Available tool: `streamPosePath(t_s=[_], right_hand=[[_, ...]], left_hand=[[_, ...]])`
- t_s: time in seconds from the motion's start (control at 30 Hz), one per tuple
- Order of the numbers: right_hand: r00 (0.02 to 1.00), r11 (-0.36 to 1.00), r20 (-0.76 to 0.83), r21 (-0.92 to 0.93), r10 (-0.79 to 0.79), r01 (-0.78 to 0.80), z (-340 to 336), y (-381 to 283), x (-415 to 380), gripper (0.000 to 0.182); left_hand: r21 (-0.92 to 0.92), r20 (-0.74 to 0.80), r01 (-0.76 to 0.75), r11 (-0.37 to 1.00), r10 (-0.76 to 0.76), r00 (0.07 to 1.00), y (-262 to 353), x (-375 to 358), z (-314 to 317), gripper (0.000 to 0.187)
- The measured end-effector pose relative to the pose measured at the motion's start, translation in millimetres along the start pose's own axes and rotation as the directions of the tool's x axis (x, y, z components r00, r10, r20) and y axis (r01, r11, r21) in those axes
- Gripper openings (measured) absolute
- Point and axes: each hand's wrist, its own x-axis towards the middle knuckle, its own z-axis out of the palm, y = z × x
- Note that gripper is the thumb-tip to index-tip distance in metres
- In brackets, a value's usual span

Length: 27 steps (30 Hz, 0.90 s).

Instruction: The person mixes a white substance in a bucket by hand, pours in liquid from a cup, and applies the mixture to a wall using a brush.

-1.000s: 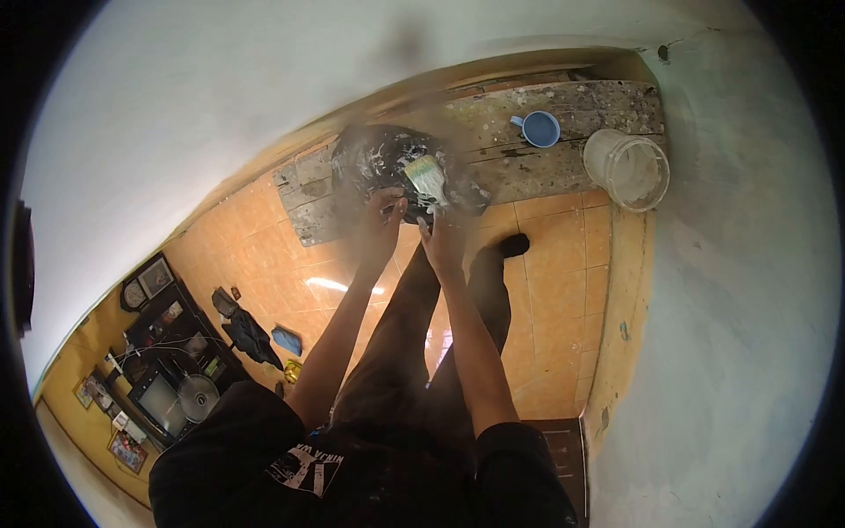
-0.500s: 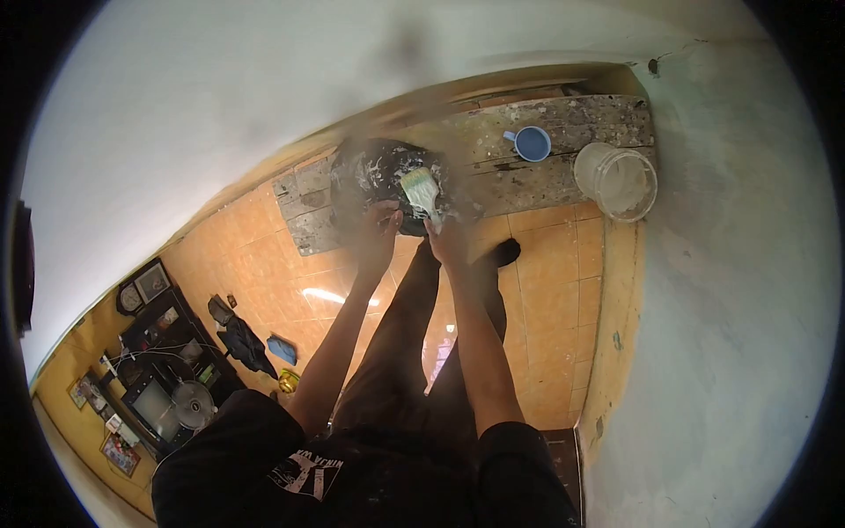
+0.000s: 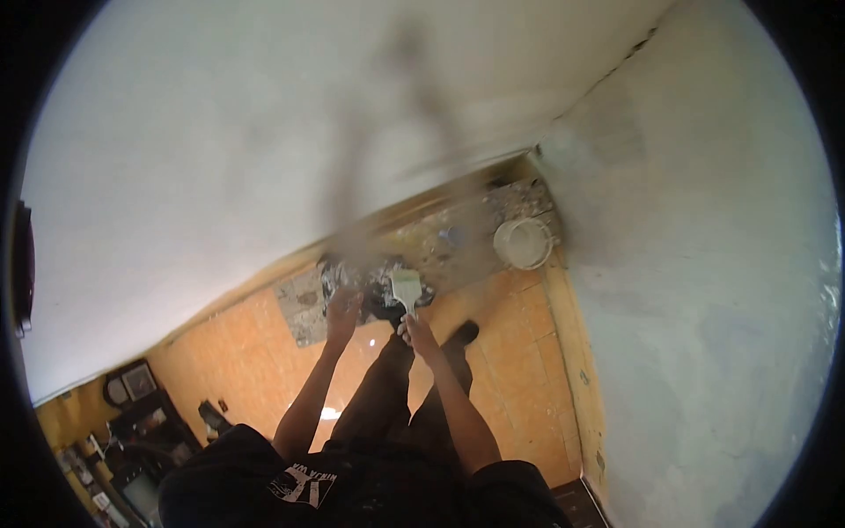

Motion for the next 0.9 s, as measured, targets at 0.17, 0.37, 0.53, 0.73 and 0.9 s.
streamPosePath(t_s=[0.17, 0.37, 0.53, 0.73, 0.9], right_hand=[[0.994, 0.995, -0.042, 0.012, -0.099, 0.1, -2.7, -56.7, -64.6, 0.023], [0.971, 0.989, -0.187, -0.007, -0.149, 0.15, 12.1, -127.3, -114.9, 0.026], [0.864, 0.913, -0.293, -0.118, -0.409, 0.392, 20.3, -148.3, -124.2, 0.034], [0.661, 0.79, -0.434, -0.293, -0.612, 0.539, 16.5, -164.2, -142.2, 0.036], [0.673, 0.796, -0.474, -0.109, -0.569, 0.596, 2.6, -202.7, -204.6, 0.034]], left_hand=[[-0.024, 0.026, -0.136, 0.99, 0.137, 0.99, 70.0, 8.9, -8.1, 0.02], [-0.048, 0.034, -0.21, 0.976, 0.212, 0.977, 125.6, 9.1, -1.9, 0.019], [-0.053, 0.092, -0.248, 0.967, 0.252, 0.963, 158.4, 5.7, 5.3, 0.019], [-0.189, 0.223, -0.247, 0.95, 0.287, 0.932, 192.7, 0.3, 20.8, 0.023], [-0.183, 0.307, -0.404, 0.896, 0.443, 0.842, 205.7, 0.7, 49.8, 0.023]])
